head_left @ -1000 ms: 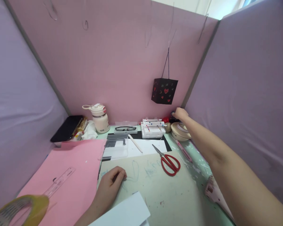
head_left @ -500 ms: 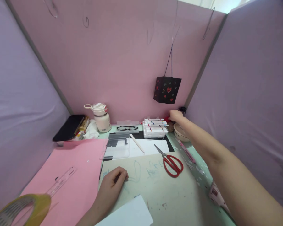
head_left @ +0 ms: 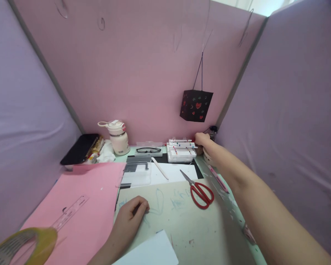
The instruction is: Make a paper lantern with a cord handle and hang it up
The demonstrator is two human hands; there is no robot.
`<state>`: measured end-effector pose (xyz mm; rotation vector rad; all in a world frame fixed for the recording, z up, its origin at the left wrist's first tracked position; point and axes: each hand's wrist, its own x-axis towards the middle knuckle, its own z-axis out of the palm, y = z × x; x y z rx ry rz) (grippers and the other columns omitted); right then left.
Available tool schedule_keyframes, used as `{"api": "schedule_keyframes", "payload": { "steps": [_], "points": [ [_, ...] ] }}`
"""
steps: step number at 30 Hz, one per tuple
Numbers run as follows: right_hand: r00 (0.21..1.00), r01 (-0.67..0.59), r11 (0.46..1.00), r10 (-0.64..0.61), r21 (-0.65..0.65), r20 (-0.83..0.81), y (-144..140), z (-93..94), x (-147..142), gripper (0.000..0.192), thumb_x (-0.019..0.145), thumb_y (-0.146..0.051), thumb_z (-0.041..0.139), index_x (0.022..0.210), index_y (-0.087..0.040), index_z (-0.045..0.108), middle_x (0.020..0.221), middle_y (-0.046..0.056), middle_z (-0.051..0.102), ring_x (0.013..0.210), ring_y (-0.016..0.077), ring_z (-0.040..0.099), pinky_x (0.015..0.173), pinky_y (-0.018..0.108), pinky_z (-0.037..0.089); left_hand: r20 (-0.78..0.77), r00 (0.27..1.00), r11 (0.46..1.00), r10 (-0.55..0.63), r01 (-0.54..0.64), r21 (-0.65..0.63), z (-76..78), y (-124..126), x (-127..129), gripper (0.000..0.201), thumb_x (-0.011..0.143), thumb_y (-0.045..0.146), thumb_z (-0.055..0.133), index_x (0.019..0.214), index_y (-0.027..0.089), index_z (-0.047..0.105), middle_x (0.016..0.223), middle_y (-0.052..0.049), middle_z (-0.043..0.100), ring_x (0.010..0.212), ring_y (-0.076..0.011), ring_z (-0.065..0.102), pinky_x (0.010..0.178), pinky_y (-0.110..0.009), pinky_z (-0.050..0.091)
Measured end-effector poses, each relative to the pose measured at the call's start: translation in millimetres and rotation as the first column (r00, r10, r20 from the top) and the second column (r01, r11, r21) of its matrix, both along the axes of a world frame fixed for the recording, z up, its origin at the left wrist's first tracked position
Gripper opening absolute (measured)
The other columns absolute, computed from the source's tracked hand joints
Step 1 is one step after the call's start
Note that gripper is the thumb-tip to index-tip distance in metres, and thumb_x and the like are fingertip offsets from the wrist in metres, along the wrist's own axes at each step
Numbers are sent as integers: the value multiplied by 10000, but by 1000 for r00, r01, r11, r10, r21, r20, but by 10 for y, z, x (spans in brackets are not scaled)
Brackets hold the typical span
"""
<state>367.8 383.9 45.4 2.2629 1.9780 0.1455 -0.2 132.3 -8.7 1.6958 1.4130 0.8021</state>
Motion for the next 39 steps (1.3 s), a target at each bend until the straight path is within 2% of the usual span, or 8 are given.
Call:
{"api": "schedule_keyframes", "payload": {
  "steps": [3, 8, 18, 22, 26, 29, 32, 39],
  "points": [
    [999, 33, 999, -33, 35, -1, 105, 54, 14, 364, 936, -356, 610, 1240, -158, 574, 1242, 102, 597, 1047, 227, 622, 876, 433, 540, 6, 1000, 1000, -2, 2, -1, -8, -3, -1, 357, 925, 478, 422, 740, 214, 575, 752, -15, 629, 753, -203, 570, 707, -291, 416],
    [998, 59, 992, -57, 115, -20, -4, 77, 181, 330, 949, -357, 589, 1229, -182, 583, 1243, 90, 600, 1044, 217, 622, 880, 432, 540, 5, 1000, 1000, -2, 2, 1, 21, -5, 7, 365, 915, 494, 424, 739, 214, 577, 751, -21, 635, 760, -210, 575, 710, -292, 432],
    [997, -15, 988, 26, 153, -69, -32, 179, 320, 313, 951, -366, 586, 1203, -181, 596, 1209, 83, 617, 1005, 203, 633, 855, 410, 549, -13, 1000, 999, -4, 4, 37, 51, 0, 7, 355, 899, 486, 448, 727, 216, 602, 729, -12, 647, 729, -201, 592, 687, -276, 449],
    [1000, -2, 965, 1, 264, 3, -4, 313, 421, 302, 959, -372, 567, 1198, -190, 599, 1223, 87, 610, 1032, 207, 620, 886, 420, 531, -5, 1000, 999, 4, -4, 38, 41, -12, 6, 357, 910, 478, 443, 719, 215, 591, 720, -4, 635, 724, -192, 584, 696, -271, 442],
    [994, -42, 933, 4, 357, 108, 10, 402, 553, 290, 950, -366, 573, 1149, -160, 615, 1244, 101, 592, 1164, 256, 551, 992, 494, 439, -11, 1000, 999, 7, -7, 32, 64, -16, 14, 365, 904, 487, 436, 717, 213, 588, 722, -9, 638, 720, -195, 578, 692, -275, 441],
    [981, -159, 937, 112, 312, 161, 37, 357, 609, 254, 947, -359, 576, 1096, -161, 633, 1210, 86, 611, 1186, 259, 536, 1019, 509, 407, -23, 1000, 1000, 1, -1, 22, 81, -15, 20, 369, 903, 487, 424, 709, 214, 580, 715, -12, 639, 704, -196, 578, 677, -276, 442],
    [963, -244, 938, 204, 245, 175, 112, 268, 617, 281, 942, -358, 595, 1155, -176, 616, 1220, 84, 614, 1110, 240, 586, 952, 477, 479, -31, 999, 1000, 8, -7, 20, 84, -12, 24, 368, 904, 482, 414, 707, 217, 577, 707, -12, 640, 700, -199, 586, 671, -277, 446],
    [951, -309, 930, 296, 200, 91, 343, 215, 606, 319, 949, -344, 591, 1226, -187, 585, 1244, 90, 602, 1050, 221, 619, 879, 436, 540, -10, 1000, 1000, 9, -9, 17, 68, -4, 23, 375, 900, 492, 420, 693, 222, 576, 712, -15, 655, 699, -202, 598, 676, -281, 454]
  ]
}}
